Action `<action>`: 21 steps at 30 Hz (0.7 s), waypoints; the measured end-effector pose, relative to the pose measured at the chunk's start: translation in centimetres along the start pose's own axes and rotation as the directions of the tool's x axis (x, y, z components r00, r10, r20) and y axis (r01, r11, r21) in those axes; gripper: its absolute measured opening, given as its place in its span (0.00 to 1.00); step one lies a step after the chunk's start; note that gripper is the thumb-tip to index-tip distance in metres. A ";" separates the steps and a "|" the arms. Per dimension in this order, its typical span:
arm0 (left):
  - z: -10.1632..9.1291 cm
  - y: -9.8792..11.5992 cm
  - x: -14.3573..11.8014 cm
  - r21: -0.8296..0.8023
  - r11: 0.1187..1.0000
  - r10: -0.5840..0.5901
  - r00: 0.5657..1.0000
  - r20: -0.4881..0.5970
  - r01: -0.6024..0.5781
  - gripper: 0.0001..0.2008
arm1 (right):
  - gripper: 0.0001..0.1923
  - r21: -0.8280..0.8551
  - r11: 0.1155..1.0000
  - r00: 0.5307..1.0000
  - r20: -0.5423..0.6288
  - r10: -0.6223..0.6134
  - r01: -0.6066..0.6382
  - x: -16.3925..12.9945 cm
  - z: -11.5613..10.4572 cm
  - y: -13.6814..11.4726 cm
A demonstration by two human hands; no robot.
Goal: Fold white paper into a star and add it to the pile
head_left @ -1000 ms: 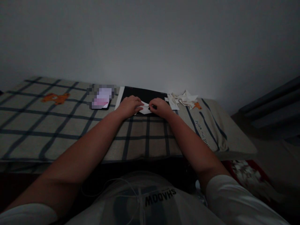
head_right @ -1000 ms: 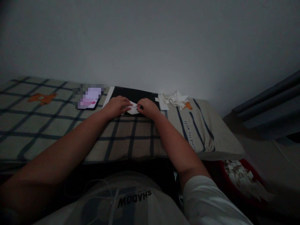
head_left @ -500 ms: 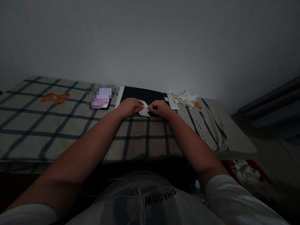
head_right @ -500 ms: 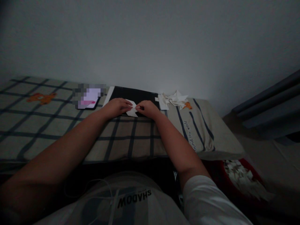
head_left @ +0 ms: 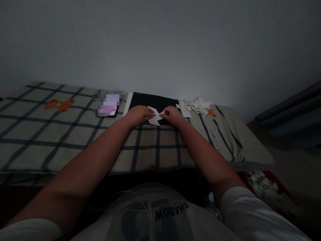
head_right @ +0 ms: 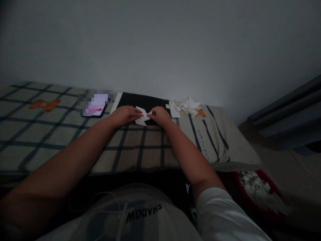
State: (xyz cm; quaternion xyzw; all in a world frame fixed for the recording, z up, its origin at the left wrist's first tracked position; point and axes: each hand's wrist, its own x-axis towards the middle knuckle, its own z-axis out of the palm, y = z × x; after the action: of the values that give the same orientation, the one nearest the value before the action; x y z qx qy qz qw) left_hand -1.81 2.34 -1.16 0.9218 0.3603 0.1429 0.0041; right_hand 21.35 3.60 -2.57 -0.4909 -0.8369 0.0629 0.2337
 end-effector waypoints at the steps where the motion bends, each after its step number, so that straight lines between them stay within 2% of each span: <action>1: 0.0 0.0 0.0 0.005 1.000 0.009 1.000 0.001 -0.009 0.15 | 0.11 -0.008 1.000 1.000 -0.008 0.013 -0.013 0.0 0.0 0.0; 4: 0.1 -0.1 0.1 0.038 0.999 0.039 0.999 -0.033 -0.037 0.15 | 0.13 -0.005 1.000 0.998 -0.064 -0.001 0.000 -0.1 0.0 0.0; 6: 0.2 -0.1 0.0 0.074 0.997 0.041 0.997 -0.070 -0.036 0.15 | 0.16 -0.007 0.996 0.993 -0.082 -0.089 0.088 -0.2 -0.2 -0.1; 9: 0.1 0.2 0.0 0.129 0.991 -0.004 0.995 -0.096 0.017 0.15 | 0.10 0.002 0.964 0.964 -0.001 -0.267 0.267 -0.3 -0.4 -0.2; 11: 0.0 0.4 -0.1 0.152 0.987 -0.043 0.995 -0.087 0.056 0.15 | 0.08 0.036 0.944 0.942 0.056 -0.330 0.328 -0.3 -0.5 -0.3; 16: -0.5 0.8 -0.1 0.175 0.983 -0.060 0.998 -0.014 0.062 0.15 | 0.10 0.036 0.937 0.933 0.085 -0.349 0.347 -0.4 -0.4 -0.6; 21: -1.0 1.4 -0.3 0.182 0.982 -0.051 0.999 -0.004 0.050 0.17 | 0.12 -0.090 0.923 0.925 0.097 -0.367 0.375 -0.7 -0.8 -1.3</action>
State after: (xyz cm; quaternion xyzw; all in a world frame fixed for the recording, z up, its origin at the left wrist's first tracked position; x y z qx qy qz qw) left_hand -1.35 0.98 -0.16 0.9090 0.3951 0.1087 -0.0765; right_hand 20.99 2.24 -1.71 -0.3325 -0.9254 -0.0080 0.1819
